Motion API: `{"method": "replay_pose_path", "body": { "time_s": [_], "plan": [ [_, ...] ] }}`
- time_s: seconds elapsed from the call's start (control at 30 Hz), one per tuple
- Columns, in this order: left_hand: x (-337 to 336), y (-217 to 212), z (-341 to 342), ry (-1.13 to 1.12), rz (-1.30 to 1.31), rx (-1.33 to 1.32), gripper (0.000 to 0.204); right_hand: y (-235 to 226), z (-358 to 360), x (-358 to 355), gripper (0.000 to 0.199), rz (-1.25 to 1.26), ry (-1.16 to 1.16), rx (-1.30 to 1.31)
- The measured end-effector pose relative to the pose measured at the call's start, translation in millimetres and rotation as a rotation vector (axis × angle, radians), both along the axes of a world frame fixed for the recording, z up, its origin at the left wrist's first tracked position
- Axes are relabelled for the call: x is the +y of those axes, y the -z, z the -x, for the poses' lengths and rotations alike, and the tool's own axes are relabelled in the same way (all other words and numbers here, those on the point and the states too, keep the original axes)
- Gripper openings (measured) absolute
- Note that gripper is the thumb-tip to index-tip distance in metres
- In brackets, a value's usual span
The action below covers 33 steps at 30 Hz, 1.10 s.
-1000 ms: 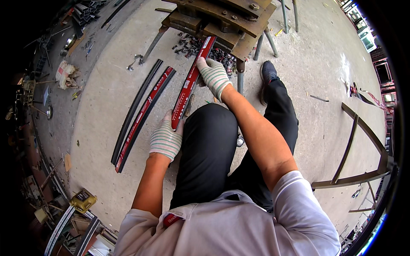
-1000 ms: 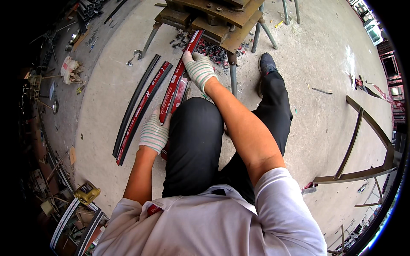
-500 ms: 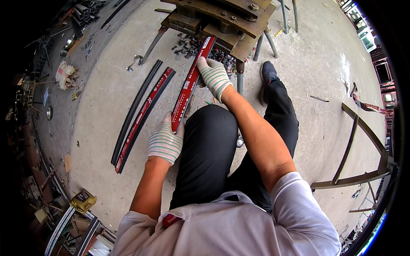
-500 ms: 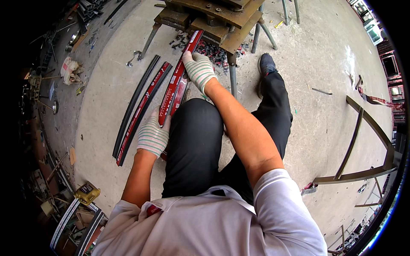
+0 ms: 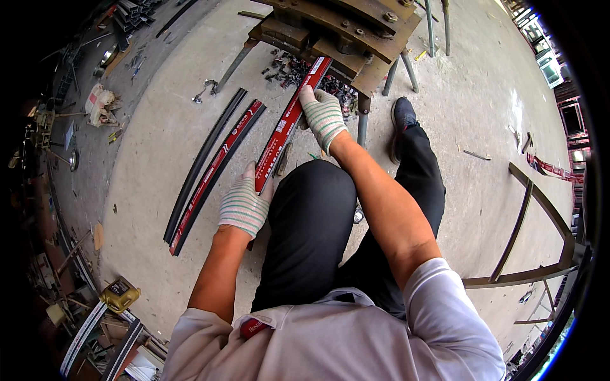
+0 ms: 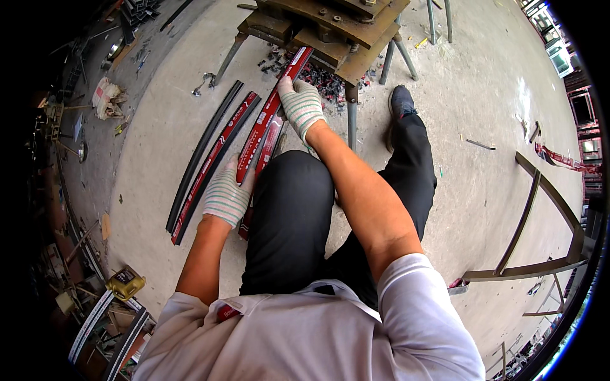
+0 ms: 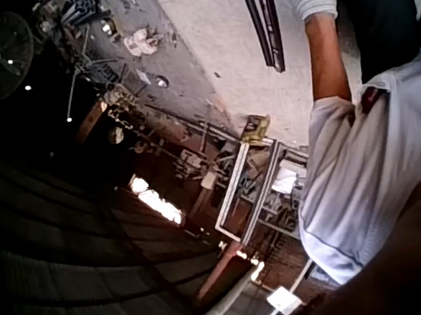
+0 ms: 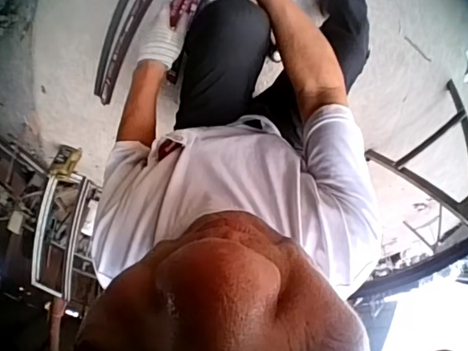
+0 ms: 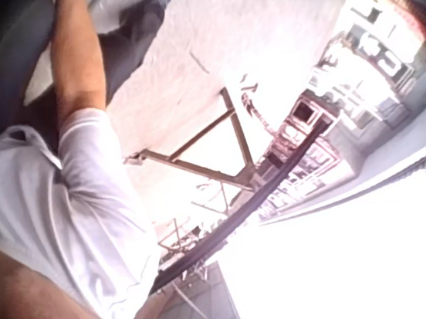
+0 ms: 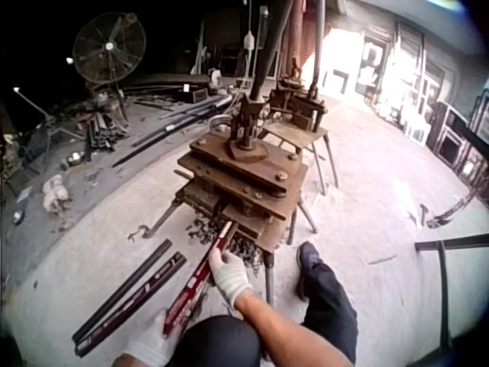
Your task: The person sits on the floor and uses a tape measure to measure the length of several red and black metal profiles. They measure each profile individually, then place them back on the floor.
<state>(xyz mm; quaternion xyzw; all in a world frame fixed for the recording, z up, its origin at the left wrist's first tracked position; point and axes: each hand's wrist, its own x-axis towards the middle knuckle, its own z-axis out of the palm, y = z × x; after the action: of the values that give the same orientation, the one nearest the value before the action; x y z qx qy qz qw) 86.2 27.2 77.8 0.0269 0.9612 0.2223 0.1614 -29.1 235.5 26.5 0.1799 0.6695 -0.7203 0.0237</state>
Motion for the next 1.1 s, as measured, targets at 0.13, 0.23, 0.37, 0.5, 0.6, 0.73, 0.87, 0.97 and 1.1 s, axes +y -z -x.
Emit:
{"method": "replay_pose_path", "body": {
  "time_s": [0.13,0.23,0.37,0.5,0.6,0.73,0.87,0.97,1.1],
  "plan": [
    [0,-1,3,0.011,0.040,-0.038,0.055,5,0,-2,0.046,0.055,0.024,0.015],
    [-11,11,10,0.014,0.005,-0.042,0.058,6,4,-6,0.046,0.010,0.008,-0.021],
    [-20,15,18,0.028,0.026,-0.026,0.060,8,8,-10,0.046,-0.033,0.015,-0.028],
    [0,-14,11,0.027,0.088,-0.069,0.059,6,6,-5,0.047,0.105,0.052,0.003],
    [0,-5,1,0.013,0.045,-0.039,0.056,3,3,-6,0.047,0.068,0.062,-0.061],
    [0,3,3,-0.002,0.034,-0.030,0.055,8,5,-7,0.045,0.093,0.047,-0.014],
    [1,2,4,0.010,0.061,-0.044,0.056,15,6,-7,0.042,0.116,0.073,0.004],
    [-7,9,5,0.018,0.021,-0.022,0.056,12,5,-11,0.042,0.112,0.061,-0.014],
    [-10,8,9,0.017,-0.020,-0.047,0.057,23,10,-9,0.051,-0.127,0.073,-0.025]
  ]
}}
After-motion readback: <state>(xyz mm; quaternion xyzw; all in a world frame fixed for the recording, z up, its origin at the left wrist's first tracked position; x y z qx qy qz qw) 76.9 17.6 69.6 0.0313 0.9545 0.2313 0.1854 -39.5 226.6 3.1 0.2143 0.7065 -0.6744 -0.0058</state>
